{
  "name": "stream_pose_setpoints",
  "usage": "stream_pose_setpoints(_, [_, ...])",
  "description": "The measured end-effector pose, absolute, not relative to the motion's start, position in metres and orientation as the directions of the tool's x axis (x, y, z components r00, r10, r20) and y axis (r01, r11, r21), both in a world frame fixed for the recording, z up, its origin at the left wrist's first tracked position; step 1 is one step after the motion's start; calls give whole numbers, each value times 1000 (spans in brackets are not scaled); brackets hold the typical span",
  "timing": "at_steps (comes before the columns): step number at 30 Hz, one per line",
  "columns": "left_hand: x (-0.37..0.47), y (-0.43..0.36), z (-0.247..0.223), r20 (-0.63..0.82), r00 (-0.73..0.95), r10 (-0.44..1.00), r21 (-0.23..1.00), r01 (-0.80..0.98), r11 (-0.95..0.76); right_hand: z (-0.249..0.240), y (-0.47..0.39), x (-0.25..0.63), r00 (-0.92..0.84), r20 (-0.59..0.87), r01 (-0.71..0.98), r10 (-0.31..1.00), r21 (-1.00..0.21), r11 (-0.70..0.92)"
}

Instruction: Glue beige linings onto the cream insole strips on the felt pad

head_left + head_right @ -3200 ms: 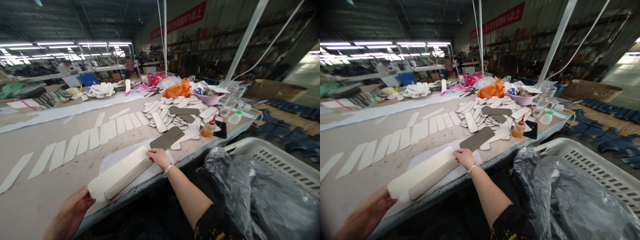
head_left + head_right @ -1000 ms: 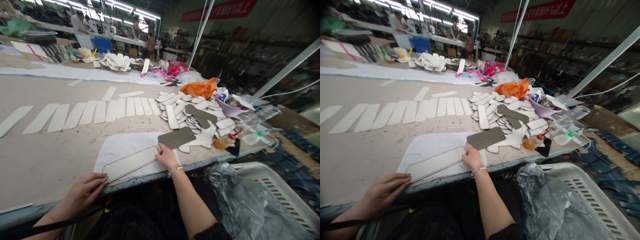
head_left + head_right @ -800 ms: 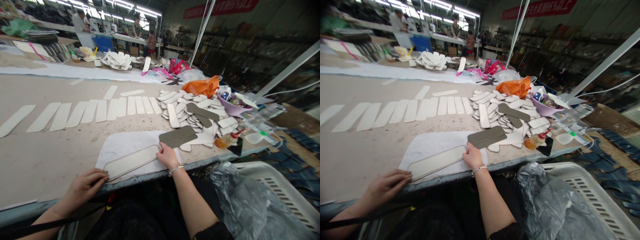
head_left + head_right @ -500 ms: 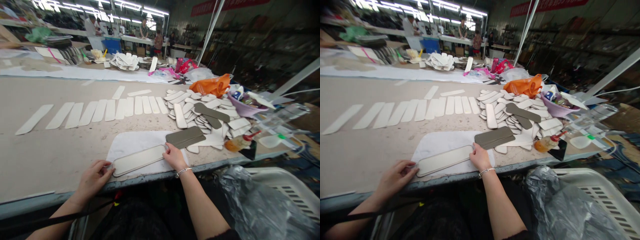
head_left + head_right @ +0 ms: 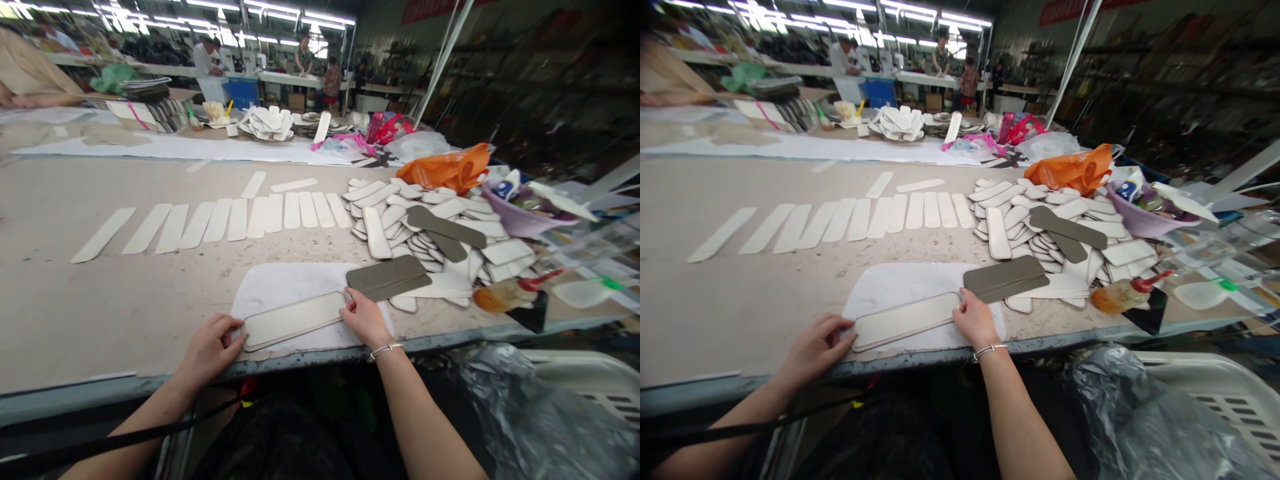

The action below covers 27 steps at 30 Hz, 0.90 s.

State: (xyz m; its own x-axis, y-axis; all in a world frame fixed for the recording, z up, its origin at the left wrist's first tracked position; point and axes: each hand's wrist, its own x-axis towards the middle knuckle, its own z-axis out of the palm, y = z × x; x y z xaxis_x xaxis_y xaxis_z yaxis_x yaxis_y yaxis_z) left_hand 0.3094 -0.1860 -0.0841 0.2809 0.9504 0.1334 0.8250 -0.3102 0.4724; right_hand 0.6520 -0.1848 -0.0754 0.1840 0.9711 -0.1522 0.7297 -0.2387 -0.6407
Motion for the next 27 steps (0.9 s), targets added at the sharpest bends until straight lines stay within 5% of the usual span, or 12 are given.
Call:
stream_pose_setpoints(9, [303,-189,-97,334,371,866,436,754,-491,-71,-187,647,198,-125,808,972,-541,-234])
stream_pose_setpoints(21, [309,-190,-96,372,373,850,424,746,-513,-76,-186,646,182,-107,807,978,-552,-210])
stream_pose_setpoints(27, [310,-191,-96,384,372,845,422,743,-519,-60,-192,643,238,-109,897,965,-358,-261])
